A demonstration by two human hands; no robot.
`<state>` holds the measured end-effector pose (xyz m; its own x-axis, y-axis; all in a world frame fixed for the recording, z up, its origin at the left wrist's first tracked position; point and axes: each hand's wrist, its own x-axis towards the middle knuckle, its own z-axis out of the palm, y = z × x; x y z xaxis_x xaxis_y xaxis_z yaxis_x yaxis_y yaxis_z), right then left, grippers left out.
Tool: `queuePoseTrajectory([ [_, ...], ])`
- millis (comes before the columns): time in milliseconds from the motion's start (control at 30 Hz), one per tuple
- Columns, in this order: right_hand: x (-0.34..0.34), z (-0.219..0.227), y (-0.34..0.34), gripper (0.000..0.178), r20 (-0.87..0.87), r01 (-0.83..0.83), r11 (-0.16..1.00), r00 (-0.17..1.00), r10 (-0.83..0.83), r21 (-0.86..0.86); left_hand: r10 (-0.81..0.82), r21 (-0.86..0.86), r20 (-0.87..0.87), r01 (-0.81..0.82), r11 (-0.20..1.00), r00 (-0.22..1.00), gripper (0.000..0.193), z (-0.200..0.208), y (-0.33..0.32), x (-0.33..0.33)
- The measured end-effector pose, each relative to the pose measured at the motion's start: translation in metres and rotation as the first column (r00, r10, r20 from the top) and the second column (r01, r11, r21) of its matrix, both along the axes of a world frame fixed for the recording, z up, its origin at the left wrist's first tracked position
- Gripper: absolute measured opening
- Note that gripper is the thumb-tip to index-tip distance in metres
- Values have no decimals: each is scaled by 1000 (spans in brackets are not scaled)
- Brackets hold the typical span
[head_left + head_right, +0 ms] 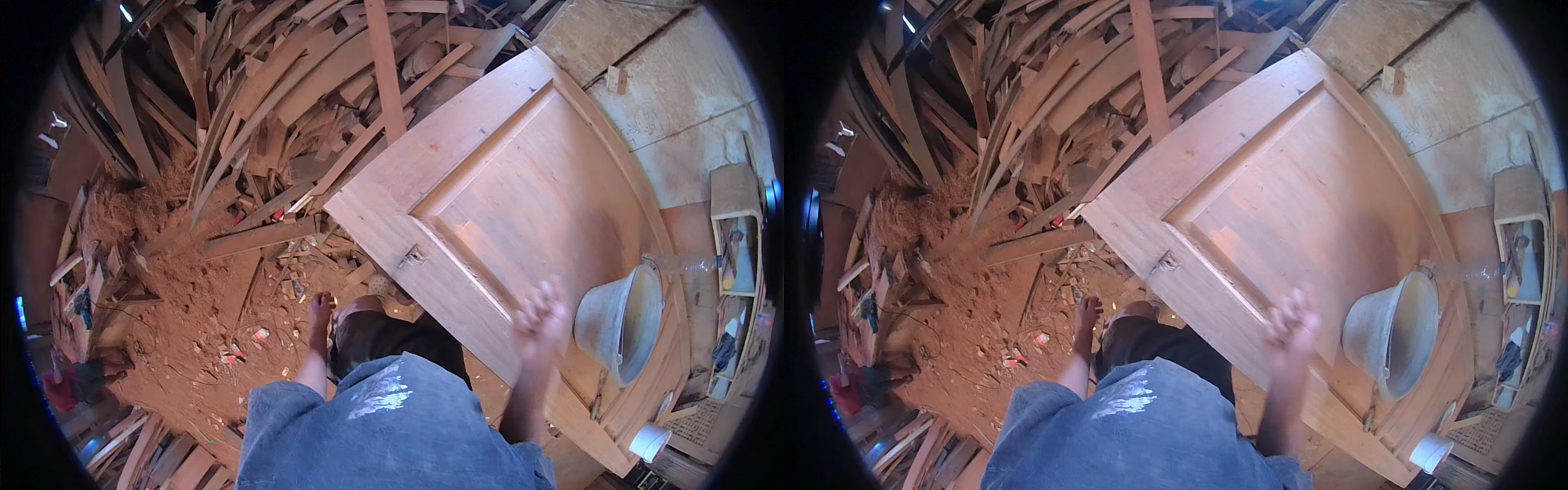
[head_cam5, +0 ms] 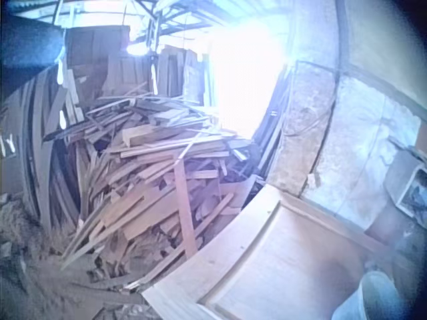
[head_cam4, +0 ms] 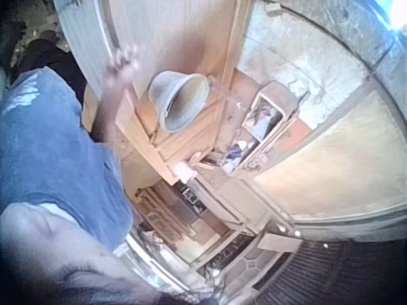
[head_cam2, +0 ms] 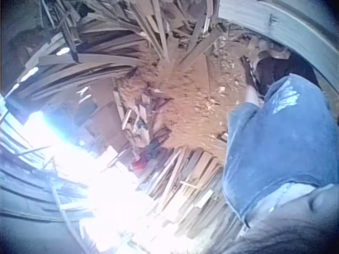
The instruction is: The person applies a liquid substance to the grooves of a wooden door with a brush, uses a putty knife to spread filler, and then sands the wood surface.
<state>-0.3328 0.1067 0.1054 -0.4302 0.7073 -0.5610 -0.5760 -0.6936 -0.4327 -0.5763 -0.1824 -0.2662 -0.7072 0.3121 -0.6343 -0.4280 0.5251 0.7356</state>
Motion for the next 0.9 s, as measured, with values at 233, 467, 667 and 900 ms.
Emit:
queuePoseTrajectory([
  [233,-122,-71,-15,41,100,-182,956,982,162,228,-45,50,-52,47,998,998,35,31,29,-35],
  [467,-156,-88,-22,41,179,-125,940,981,71,317,-96,-11,2,96,995,995,33,15,16,-32],
  [667,-168,-86,-28,46,258,-133,930,965,44,342,-101,-20,41,102,995,994,34,-15,8,-28],
  [900,-165,-79,-29,44,289,-145,917,957,34,373,-129,121,-64,136,983,990,35,-15,39,-49],
])
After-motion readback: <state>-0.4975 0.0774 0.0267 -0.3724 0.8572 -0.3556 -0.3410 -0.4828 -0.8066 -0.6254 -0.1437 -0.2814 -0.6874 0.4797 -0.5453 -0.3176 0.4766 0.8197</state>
